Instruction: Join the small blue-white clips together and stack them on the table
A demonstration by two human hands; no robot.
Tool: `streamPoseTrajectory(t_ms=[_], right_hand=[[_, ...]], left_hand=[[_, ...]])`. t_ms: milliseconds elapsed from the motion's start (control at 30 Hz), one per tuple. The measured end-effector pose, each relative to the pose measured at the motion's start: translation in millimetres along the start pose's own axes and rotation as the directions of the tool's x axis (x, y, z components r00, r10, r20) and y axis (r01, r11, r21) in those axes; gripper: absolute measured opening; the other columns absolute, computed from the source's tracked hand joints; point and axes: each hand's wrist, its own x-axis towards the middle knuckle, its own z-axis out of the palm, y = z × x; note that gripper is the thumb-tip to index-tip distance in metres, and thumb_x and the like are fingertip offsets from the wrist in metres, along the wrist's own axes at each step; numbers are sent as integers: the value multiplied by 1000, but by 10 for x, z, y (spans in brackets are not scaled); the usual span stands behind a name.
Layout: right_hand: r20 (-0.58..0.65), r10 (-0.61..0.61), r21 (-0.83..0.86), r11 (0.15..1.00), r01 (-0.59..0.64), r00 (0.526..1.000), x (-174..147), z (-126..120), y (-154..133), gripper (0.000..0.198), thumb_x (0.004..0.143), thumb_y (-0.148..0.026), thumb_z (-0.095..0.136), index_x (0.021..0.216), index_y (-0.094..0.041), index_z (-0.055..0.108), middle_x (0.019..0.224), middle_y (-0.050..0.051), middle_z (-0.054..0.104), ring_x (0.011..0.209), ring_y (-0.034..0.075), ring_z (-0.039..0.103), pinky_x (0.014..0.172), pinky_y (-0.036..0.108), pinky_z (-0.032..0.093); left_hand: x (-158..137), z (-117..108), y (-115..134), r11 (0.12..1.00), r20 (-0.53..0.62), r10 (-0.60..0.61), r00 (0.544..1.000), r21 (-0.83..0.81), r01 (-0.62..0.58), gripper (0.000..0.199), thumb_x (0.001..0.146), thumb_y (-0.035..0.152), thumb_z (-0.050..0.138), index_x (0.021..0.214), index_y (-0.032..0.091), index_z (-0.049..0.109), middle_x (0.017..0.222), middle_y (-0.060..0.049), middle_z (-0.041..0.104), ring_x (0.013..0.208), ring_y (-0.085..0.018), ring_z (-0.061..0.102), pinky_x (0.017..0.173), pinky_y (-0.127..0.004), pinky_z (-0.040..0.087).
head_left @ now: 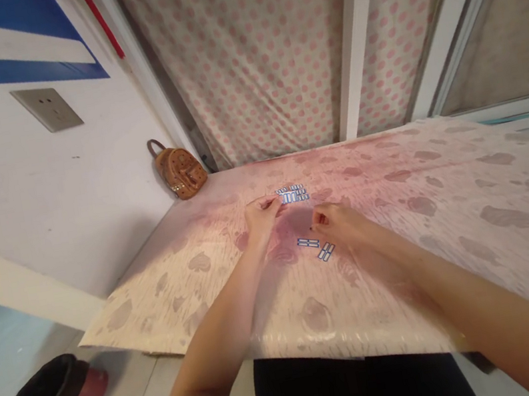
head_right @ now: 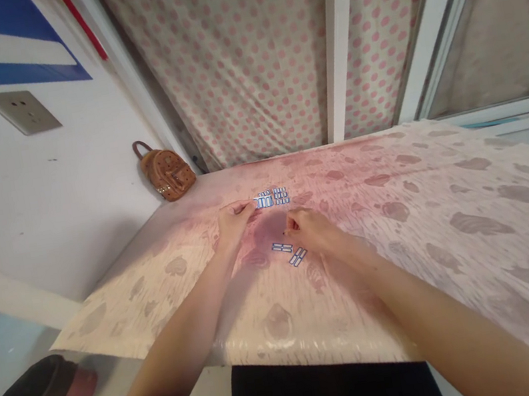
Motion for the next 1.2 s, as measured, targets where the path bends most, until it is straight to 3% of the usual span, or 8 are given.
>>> streamPoseTrajectory(t_ms=[200,500,633,767,1000,1200], right_hand=[[204,3,-78,997,14,979,-40,75,-69,9,73,-21,67,71,-19,58,82,4,62,71,16,55,62,26,36],[204,-35,19,999,32,978,-42,133,-32,11,73,-15,60,74,-20,50,72,0,58,63,13,50,56,25,31],[10,-31,222,975,28,999,0,-18,0,10,78,-17,52,87,-21,56,76,-1,62,68,14,55,60,24,35],[-207,7,248,968,46,978,25,-243,-19,16,84,-25,48,76,-19,60,69,0,60,65,13,53,61,25,35],[-213,101,134,988,-73,972,-30,-281,-136,21,83,-31,51,68,-20,60,64,0,59,59,13,51,56,26,30],[-247,110,66,993,-97,963,-34,-267,-120,21,83,-31,52,65,-20,56,64,0,60,58,13,51,54,26,28]], left_hand=[[57,-52,-56,1000,-6,6,1000,5,-6,9,77,19,71,81,11,73,71,-6,72,65,-14,70,61,-20,52],[76,-52,-91,1000,11,13,1000,22,-13,9,77,20,70,80,12,73,72,-5,72,65,-14,70,61,-20,52],[61,-39,-81,999,29,-4,1000,43,2,10,76,22,71,79,13,74,71,-5,72,67,-15,69,63,-21,52],[24,24,-71,998,54,-11,998,67,7,9,76,21,71,77,13,74,71,-5,72,66,-15,69,61,-21,51],[-71,124,-93,993,160,78,984,74,-91,12,75,25,72,78,14,75,75,-5,74,65,-14,67,61,-21,50],[-73,130,-128,994,196,64,978,75,-80,17,75,30,74,80,14,76,78,-7,75,68,-16,69,65,-23,52]])
